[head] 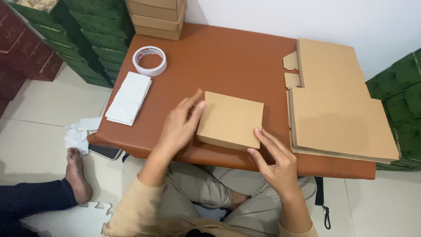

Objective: The person assembles a cardboard box by folding the flaps and securing them with tape. They then place a white paper insert inside the box and close the lid. The person stacks the finished box with others and begins folding another flat cardboard piece.

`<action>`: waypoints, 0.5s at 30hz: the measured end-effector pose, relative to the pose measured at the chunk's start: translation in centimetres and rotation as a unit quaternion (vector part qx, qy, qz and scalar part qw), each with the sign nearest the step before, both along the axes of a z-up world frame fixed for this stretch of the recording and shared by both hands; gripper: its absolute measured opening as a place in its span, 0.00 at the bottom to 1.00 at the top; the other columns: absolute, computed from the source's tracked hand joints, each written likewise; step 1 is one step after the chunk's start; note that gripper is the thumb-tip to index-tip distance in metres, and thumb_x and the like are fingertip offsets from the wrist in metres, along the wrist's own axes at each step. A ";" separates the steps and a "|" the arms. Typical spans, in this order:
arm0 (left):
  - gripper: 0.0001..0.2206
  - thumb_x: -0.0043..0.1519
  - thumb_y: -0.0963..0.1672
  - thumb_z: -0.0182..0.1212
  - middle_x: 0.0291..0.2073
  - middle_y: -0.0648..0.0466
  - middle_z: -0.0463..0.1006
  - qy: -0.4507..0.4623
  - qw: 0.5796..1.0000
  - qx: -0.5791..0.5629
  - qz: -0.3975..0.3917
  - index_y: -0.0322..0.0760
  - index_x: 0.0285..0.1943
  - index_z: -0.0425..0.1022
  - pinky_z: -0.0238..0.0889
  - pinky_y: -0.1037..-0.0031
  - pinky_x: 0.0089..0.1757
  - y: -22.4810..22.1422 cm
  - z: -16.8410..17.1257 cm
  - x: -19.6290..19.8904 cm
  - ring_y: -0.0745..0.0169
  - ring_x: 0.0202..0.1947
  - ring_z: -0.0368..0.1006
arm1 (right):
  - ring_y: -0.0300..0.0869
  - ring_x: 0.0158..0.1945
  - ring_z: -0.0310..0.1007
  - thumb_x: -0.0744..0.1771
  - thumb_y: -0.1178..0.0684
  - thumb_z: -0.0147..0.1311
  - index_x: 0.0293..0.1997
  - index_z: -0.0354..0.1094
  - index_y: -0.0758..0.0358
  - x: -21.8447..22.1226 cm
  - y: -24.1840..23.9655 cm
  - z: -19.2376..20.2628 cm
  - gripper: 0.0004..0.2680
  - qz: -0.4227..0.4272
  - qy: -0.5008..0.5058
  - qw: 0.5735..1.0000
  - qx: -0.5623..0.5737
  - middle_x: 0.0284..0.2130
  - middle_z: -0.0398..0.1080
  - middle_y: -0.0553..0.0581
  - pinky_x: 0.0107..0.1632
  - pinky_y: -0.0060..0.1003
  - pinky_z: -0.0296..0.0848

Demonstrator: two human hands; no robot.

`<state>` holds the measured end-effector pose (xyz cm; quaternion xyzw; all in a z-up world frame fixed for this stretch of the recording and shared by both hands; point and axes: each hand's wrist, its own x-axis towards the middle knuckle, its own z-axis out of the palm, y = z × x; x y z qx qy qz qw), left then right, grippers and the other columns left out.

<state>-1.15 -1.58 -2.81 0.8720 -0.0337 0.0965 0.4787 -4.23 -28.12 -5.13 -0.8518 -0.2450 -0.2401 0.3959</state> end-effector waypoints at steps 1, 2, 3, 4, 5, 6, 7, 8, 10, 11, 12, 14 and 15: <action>0.25 0.68 0.53 0.47 0.54 0.34 0.76 0.000 1.000 -0.001 -0.001 0.37 0.69 0.69 0.59 0.39 0.55 0.1 -0.5 1.0 0.25 0.59 0.67 | 0.56 0.56 0.75 0.62 0.58 0.66 0.54 0.75 0.63 0.0 0.1 0.1 0.15 -0.001 0.000 1.000 -0.001 0.49 0.78 0.60 0.56 0.47 0.73; 0.21 0.65 0.55 0.52 0.44 0.49 0.79 0.014 0.998 0.050 0.039 0.48 0.60 0.76 0.65 0.48 0.46 0.3 -1.0 2.1 0.41 0.47 0.74 | 0.56 0.55 0.76 0.61 0.58 0.67 0.53 0.75 0.63 0.0 0.1 0.1 0.15 -0.003 -0.004 1.000 -0.005 0.49 0.78 0.60 0.56 0.47 0.74; 0.17 0.61 0.58 0.57 0.33 0.63 0.83 0.029 0.991 0.102 0.078 0.58 0.51 0.83 0.71 0.57 0.38 0.4 -1.6 3.1 0.58 0.35 0.81 | 0.56 0.55 0.76 0.61 0.58 0.67 0.53 0.75 0.63 0.0 0.2 0.1 0.15 -0.006 -0.007 1.000 -0.008 0.48 0.78 0.60 0.55 0.47 0.74; 0.17 0.61 0.58 0.57 0.33 0.63 0.83 0.030 0.991 0.102 0.077 0.58 0.51 0.83 0.71 0.57 0.38 0.3 -1.2 3.6 0.58 0.35 0.81 | 0.56 0.55 0.76 0.61 0.58 0.67 0.53 0.75 0.63 0.0 0.2 0.3 0.15 -0.007 -0.006 1.000 -0.008 0.48 0.78 0.60 0.55 0.47 0.74; 0.15 0.59 0.57 0.60 0.29 0.62 0.82 0.013 0.987 0.134 0.091 0.56 0.44 0.84 0.70 0.56 0.34 0.3 -1.0 4.1 0.54 0.34 0.81 | 0.58 0.54 0.76 0.61 0.58 0.67 0.52 0.75 0.64 0.0 0.2 0.5 0.15 -0.004 -0.003 1.000 -0.011 0.47 0.78 0.61 0.54 0.49 0.74; 0.13 0.57 0.56 0.64 0.25 0.62 0.81 -0.004 0.981 0.166 0.105 0.54 0.38 0.85 0.70 0.55 0.31 0.2 -0.7 4.6 0.51 0.32 0.81 | 0.60 0.53 0.76 0.61 0.59 0.68 0.52 0.75 0.65 0.1 0.3 0.6 0.15 -0.002 0.000 1.000 -0.014 0.46 0.78 0.63 0.54 0.51 0.74; 0.13 0.57 0.56 0.64 0.25 0.62 0.81 -0.002 0.981 0.166 0.103 0.54 0.38 0.85 0.70 0.55 0.31 0.2 -1.1 5.2 0.51 0.32 0.81 | 0.60 0.53 0.76 0.61 0.59 0.68 0.52 0.75 0.65 0.0 0.2 0.6 0.15 -0.003 0.001 1.000 -0.015 0.46 0.78 0.63 0.54 0.51 0.74; 0.13 0.57 0.56 0.63 0.22 0.63 0.80 0.002 0.980 0.168 0.107 0.52 0.34 0.83 0.69 0.59 0.29 0.2 -1.4 5.8 0.53 0.30 0.81 | 0.59 0.54 0.76 0.61 0.59 0.68 0.52 0.76 0.64 0.0 0.2 0.5 0.15 -0.006 -0.003 1.000 -0.019 0.47 0.78 0.61 0.54 0.49 0.75; 0.15 0.57 0.57 0.62 0.19 0.65 0.79 0.007 0.979 0.169 0.111 0.51 0.31 0.82 0.68 0.62 0.28 0.0 -1.6 6.5 0.55 0.27 0.80 | 0.57 0.54 0.76 0.61 0.58 0.68 0.52 0.76 0.63 0.1 0.1 0.5 0.15 -0.009 -0.008 1.000 -0.024 0.47 0.79 0.60 0.54 0.48 0.75; 0.14 0.59 0.55 0.60 0.21 0.59 0.79 0.001 0.980 0.179 0.087 0.47 0.31 0.81 0.67 0.59 0.28 -0.1 -1.3 6.6 0.48 0.29 0.80 | 0.58 0.54 0.76 0.61 0.58 0.68 0.52 0.76 0.63 0.2 0.1 0.6 0.15 -0.004 -0.010 0.999 -0.031 0.47 0.79 0.61 0.53 0.48 0.75; 0.14 0.60 0.52 0.57 0.23 0.53 0.80 -0.005 0.980 0.189 0.062 0.43 0.32 0.81 0.67 0.57 0.29 -0.3 -1.1 6.6 0.41 0.31 0.79 | 0.58 0.53 0.76 0.61 0.58 0.67 0.52 0.76 0.64 0.3 0.0 0.6 0.15 0.002 -0.013 0.999 -0.038 0.46 0.79 0.61 0.53 0.48 0.75; 0.14 0.61 0.52 0.56 0.25 0.52 0.80 -0.011 0.977 0.207 0.056 0.43 0.32 0.81 0.67 0.55 0.29 -0.3 -1.0 6.6 0.40 0.31 0.79 | 0.58 0.53 0.76 0.61 0.58 0.67 0.52 0.76 0.64 0.3 0.0 0.6 0.15 0.001 -0.011 0.999 -0.042 0.47 0.78 0.61 0.53 0.48 0.75; 0.14 0.62 0.51 0.54 0.26 0.51 0.80 -0.017 0.973 0.226 0.052 0.43 0.32 0.81 0.68 0.54 0.29 -0.3 -1.0 6.6 0.39 0.32 0.79 | 0.58 0.53 0.76 0.62 0.58 0.67 0.52 0.76 0.63 0.3 0.0 0.6 0.14 0.001 -0.010 0.999 -0.046 0.47 0.78 0.61 0.53 0.49 0.75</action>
